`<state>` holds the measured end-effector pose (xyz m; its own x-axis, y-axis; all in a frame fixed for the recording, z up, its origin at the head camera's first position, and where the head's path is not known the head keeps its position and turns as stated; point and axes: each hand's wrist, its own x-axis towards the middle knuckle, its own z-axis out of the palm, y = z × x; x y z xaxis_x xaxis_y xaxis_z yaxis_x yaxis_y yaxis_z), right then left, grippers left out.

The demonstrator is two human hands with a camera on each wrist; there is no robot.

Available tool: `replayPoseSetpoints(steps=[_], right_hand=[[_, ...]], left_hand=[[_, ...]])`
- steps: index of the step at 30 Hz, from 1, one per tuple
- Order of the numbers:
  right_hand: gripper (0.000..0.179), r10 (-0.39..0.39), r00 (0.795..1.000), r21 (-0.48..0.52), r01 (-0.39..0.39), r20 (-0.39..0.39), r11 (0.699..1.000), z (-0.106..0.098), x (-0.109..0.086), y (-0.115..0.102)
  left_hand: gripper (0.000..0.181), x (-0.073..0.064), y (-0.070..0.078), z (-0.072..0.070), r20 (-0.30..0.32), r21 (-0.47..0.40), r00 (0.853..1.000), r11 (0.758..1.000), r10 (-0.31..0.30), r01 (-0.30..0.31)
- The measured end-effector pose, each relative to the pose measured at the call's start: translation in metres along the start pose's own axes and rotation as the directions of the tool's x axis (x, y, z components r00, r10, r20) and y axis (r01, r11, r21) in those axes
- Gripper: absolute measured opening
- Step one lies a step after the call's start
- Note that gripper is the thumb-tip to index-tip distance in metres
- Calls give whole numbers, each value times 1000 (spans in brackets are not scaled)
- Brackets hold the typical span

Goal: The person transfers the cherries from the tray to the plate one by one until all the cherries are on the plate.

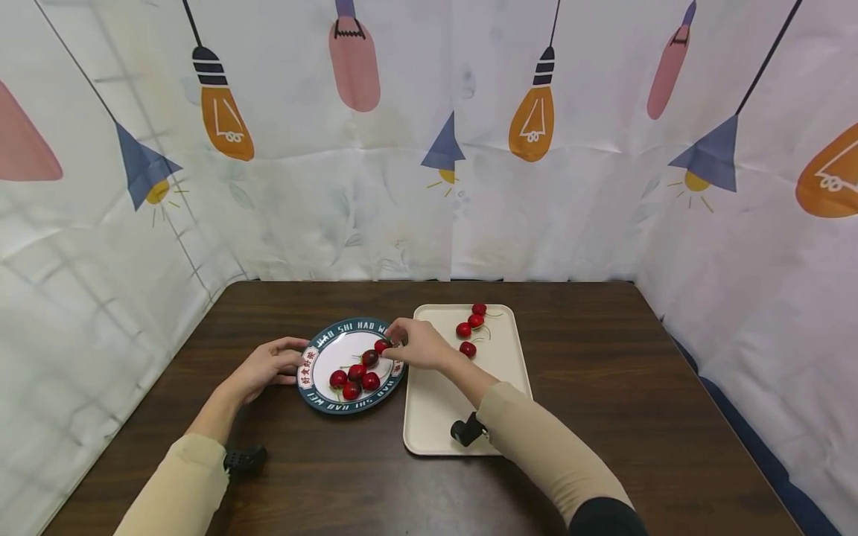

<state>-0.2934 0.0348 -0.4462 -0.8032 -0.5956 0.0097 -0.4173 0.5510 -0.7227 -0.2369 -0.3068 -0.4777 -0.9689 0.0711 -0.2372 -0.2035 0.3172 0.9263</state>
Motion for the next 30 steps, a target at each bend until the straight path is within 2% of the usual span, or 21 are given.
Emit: replayPoseSetpoints(steps=[14,23,30], right_hand=[[30,8,997,18,-6,-73,1000,-25,-17,17],[30,38,992,16,-36,-124,999,-45,-31,36],[31,93,983,36,-89,-158,995,-60,-41,50]], left_hand=[[49,2,-1,0,1,-11,1000,1000,-2,2],[50,1,-2,0,-1,-4,1000,1000,5,-5],[51,1,-2,1,4,-1,1000,1000,10,-10]])
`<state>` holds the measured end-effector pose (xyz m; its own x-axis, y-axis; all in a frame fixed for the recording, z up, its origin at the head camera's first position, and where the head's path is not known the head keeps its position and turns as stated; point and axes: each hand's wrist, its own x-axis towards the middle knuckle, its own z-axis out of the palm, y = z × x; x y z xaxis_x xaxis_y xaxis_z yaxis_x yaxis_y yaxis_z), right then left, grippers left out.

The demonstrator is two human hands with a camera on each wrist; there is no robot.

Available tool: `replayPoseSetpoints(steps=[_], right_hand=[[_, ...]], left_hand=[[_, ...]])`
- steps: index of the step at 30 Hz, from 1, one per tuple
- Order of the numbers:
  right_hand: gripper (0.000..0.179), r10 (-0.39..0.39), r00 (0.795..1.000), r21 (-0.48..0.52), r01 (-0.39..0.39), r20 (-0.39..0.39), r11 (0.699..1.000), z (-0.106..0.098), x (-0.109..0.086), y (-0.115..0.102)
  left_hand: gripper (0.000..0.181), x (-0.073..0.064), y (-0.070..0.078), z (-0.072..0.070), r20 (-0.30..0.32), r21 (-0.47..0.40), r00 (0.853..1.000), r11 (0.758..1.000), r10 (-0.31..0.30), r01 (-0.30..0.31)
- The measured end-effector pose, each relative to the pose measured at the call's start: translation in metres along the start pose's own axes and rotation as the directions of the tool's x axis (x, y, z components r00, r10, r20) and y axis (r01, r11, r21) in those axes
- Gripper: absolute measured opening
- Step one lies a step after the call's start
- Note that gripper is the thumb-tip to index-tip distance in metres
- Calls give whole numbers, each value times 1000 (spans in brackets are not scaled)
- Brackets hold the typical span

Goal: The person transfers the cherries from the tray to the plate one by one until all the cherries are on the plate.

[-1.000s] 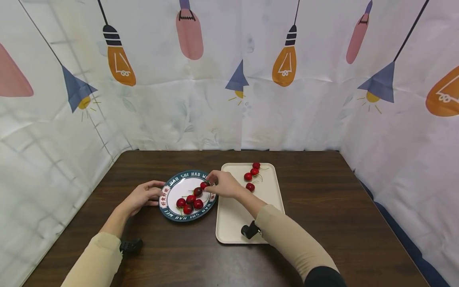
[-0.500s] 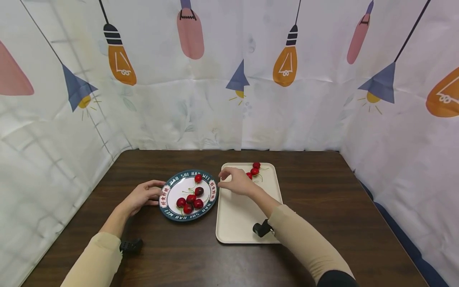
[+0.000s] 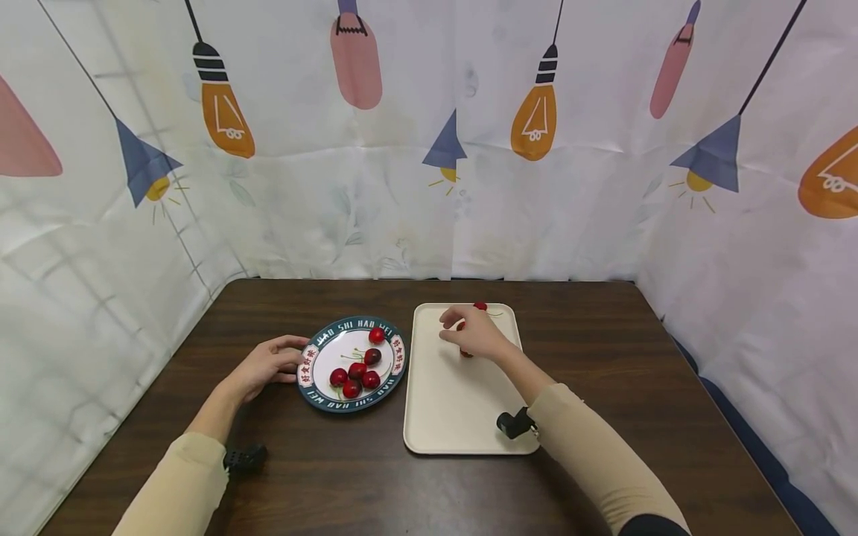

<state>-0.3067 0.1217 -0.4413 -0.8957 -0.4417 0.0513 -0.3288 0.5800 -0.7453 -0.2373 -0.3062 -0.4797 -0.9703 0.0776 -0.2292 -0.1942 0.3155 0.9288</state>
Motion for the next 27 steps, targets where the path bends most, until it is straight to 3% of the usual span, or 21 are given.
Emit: replayPoseSetpoints(steps=[6,11,17,27], right_hand=[[27,56,998,66,-56,0,996,-13,-10,11],[23,52,999,108,-51,-2,993,-21,-17,21],[23,79,996,93,-81,30,992,-25,-23,33],[26,41,996,75,-47,81,996,-27,-30,38]], left_hand=[[49,-1,1,0,-7,-7,1000,1000,-9,9],[50,1,1,-1,-8,0,1000,1000,-8,8],[50,1,0,-1,-9,-5,1000,1000,-15,15],[49,3,-2,-2,-8,-10,1000,1000,-8,8]])
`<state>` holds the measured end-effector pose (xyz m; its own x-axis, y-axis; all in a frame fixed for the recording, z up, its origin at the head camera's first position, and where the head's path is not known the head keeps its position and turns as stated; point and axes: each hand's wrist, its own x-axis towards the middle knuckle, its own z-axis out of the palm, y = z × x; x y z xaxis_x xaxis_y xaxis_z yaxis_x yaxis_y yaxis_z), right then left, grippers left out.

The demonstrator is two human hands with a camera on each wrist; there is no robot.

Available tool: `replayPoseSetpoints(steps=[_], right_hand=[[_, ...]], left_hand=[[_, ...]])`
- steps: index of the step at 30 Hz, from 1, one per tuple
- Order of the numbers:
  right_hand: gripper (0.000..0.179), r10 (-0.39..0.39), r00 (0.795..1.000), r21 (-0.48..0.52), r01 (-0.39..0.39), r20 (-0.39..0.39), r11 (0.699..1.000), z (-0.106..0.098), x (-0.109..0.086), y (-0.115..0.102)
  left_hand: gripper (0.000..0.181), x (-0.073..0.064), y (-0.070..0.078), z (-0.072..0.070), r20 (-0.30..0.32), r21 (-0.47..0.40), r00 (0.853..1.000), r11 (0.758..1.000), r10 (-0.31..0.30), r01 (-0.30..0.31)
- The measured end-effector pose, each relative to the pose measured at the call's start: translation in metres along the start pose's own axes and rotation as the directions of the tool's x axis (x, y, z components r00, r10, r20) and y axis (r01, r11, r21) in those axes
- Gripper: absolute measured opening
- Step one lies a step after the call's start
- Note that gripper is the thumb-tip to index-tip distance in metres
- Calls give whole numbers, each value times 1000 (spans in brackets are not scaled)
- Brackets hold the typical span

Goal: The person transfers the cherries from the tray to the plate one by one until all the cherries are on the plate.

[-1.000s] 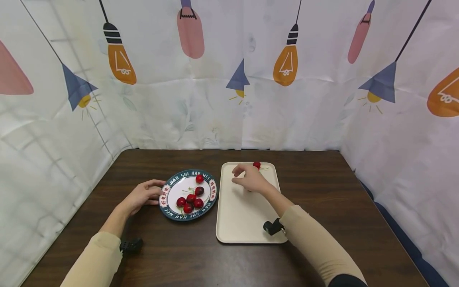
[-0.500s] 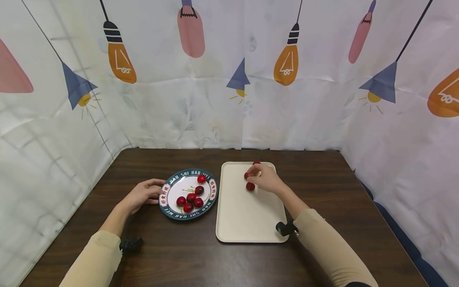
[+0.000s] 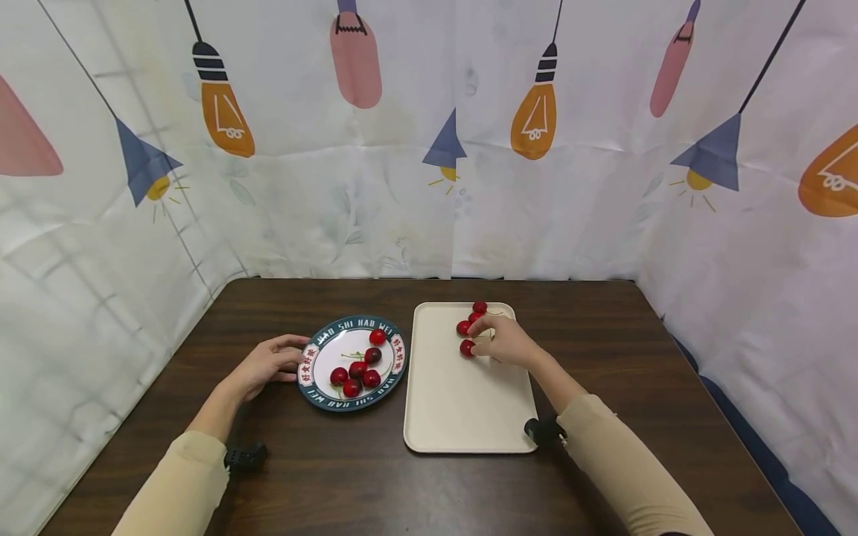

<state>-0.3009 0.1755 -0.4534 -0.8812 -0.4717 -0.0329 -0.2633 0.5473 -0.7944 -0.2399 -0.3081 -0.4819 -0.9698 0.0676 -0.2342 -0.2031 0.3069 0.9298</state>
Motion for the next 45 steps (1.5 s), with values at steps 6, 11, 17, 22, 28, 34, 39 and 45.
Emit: replayPoseSetpoints(steps=[6,11,17,22,28,34,39,45], right_hand=[[26,-2,1000,-10,2,24,1000,3,2,6],[31,2,1000,-25,-2,27,1000,8,3,9],[31,-19,1000,-47,19,11,999,11,2,2],[30,-15,1000,-57,16,7,998,14,1,0],[28,-4,1000,-51,4,-2,999,16,1,-1],[27,-19,1000,-11,20,4,1000,15,1,-4],[28,-27,1000,0,27,-1,1000,15,3,-10],[29,-72,997,-18,72,-24,997,16,7,-16]], left_hand=[[50,-1,0,0,3,-1,1000,1000,6,-6],[49,-1,0,0,-3,-10,1000,1000,-1,1],[50,-2,1,1,10,-9,1000,1000,12,-12],[53,-5,3,2,18,-15,1000,1000,19,-19],[53,-5,4,3,21,-18,999,1000,24,-24],[51,-4,4,2,8,-6,1000,1000,12,-12],[50,-3,3,2,6,1,1000,1000,14,-14],[51,-3,2,2,2,5,1000,1000,10,-10]])
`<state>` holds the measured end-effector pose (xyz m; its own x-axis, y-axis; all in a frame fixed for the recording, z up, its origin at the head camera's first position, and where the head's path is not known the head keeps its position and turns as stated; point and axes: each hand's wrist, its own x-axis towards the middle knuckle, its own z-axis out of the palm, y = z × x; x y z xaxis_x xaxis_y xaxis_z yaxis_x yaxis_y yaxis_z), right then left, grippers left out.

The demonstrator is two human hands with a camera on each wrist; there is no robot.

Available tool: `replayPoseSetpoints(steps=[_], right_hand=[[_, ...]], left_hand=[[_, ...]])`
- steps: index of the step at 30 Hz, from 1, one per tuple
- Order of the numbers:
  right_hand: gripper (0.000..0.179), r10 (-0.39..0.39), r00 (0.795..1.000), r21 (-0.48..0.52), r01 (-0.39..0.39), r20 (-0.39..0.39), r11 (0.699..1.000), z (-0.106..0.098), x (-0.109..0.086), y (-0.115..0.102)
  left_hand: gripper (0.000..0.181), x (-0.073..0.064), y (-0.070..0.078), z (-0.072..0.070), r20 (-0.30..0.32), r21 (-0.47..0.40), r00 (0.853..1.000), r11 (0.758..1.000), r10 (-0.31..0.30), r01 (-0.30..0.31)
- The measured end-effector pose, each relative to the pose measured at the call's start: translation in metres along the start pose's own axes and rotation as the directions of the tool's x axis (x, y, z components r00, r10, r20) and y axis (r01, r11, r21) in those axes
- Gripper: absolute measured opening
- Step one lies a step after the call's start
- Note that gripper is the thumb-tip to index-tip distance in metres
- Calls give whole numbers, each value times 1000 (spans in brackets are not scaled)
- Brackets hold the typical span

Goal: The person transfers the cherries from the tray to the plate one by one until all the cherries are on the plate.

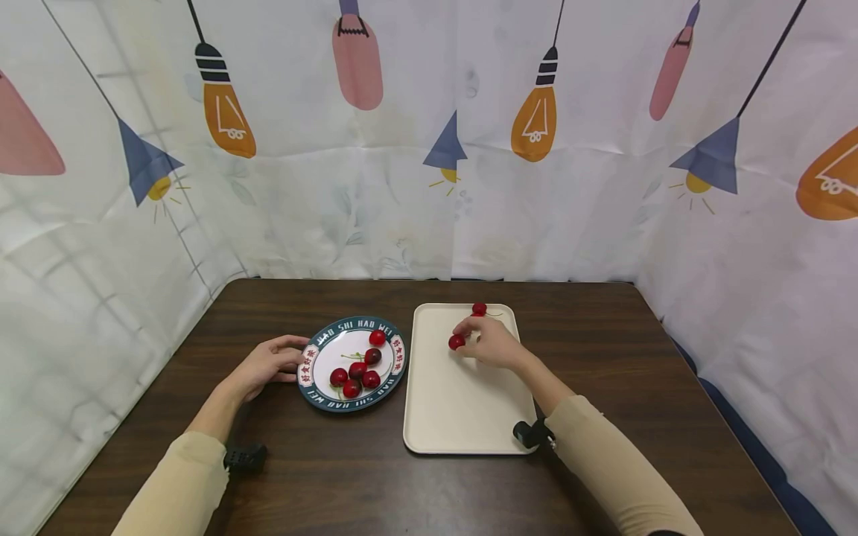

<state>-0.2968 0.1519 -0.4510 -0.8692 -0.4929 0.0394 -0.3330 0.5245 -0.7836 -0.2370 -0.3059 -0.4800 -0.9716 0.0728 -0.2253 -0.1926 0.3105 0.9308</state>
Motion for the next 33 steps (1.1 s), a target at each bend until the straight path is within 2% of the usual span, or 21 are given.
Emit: replayPoseSetpoints(steps=[5,17,22,33], right_hand=[[30,-49,999,-22,48,-20,999,6,6,-3],[31,-23,1000,-15,23,6,1000,23,16,-20],[31,-15,999,-4,15,36,1000,30,21,-26],[30,-68,992,21,66,106,998,48,28,-39]], left_hand=[[52,-1,1,0,1,-3,1000,1000,3,-3],[51,-1,1,0,-5,2,1000,1000,-2,2],[51,-1,2,0,-2,9,1000,1000,4,-4],[51,-2,1,0,-7,6,1000,1000,5,-5]])
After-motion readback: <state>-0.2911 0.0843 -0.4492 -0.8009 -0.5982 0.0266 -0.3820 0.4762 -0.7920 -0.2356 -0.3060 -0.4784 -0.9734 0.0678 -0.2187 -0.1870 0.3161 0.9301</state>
